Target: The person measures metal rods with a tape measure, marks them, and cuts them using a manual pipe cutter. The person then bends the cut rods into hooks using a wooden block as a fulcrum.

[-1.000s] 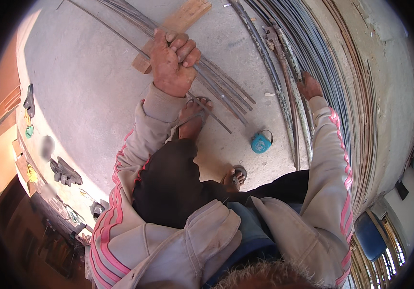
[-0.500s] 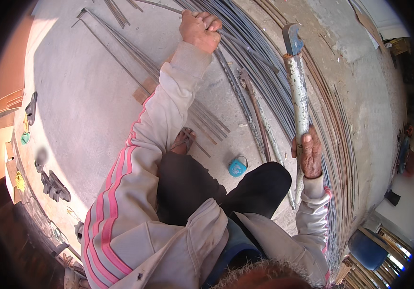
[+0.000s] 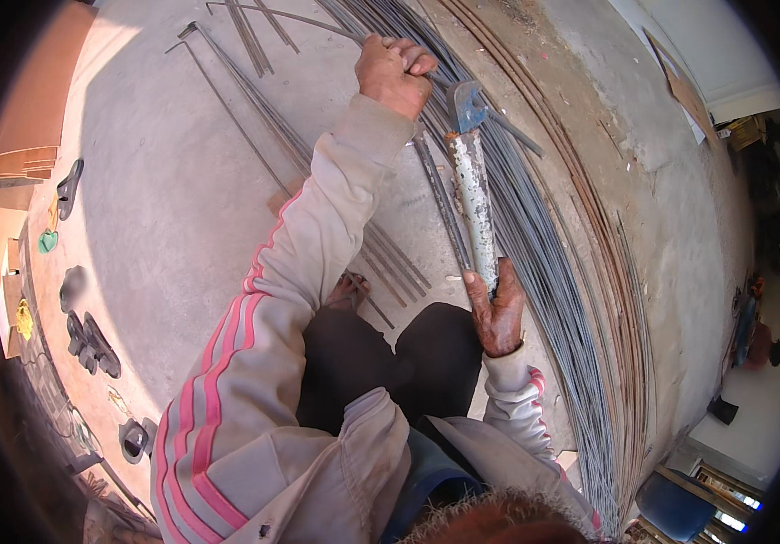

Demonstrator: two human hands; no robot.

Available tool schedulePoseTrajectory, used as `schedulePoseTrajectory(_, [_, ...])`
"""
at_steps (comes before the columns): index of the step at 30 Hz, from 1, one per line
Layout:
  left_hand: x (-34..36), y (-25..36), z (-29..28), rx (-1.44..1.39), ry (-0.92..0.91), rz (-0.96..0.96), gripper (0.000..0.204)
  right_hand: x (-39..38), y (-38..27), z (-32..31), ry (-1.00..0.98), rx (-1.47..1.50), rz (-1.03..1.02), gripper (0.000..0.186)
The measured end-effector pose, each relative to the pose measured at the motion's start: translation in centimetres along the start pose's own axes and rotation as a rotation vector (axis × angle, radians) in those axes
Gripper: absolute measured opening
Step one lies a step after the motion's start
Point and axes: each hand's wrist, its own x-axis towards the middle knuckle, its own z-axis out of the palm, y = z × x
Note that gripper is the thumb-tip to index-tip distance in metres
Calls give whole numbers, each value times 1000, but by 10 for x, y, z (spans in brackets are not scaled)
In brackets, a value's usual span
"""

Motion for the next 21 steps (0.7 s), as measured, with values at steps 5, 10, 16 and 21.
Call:
schedulePoseTrajectory(5, [-1, 13, 13, -86, 23, -18, 18, 9, -2, 18, 23, -1, -48, 35])
schedulePoseTrajectory(10, [-4, 28, 22, -109, -11, -23, 19, 16, -8, 20, -13, -83, -52, 53])
schedulePoseTrajectory(16, [-9, 45, 25, -143, -26, -59, 21, 20, -20, 24, -6, -82, -61, 47])
schedulePoseTrajectory(21, [-12, 58, 20, -194, -35, -79, 22, 22, -24, 33, 58, -6, -161, 29])
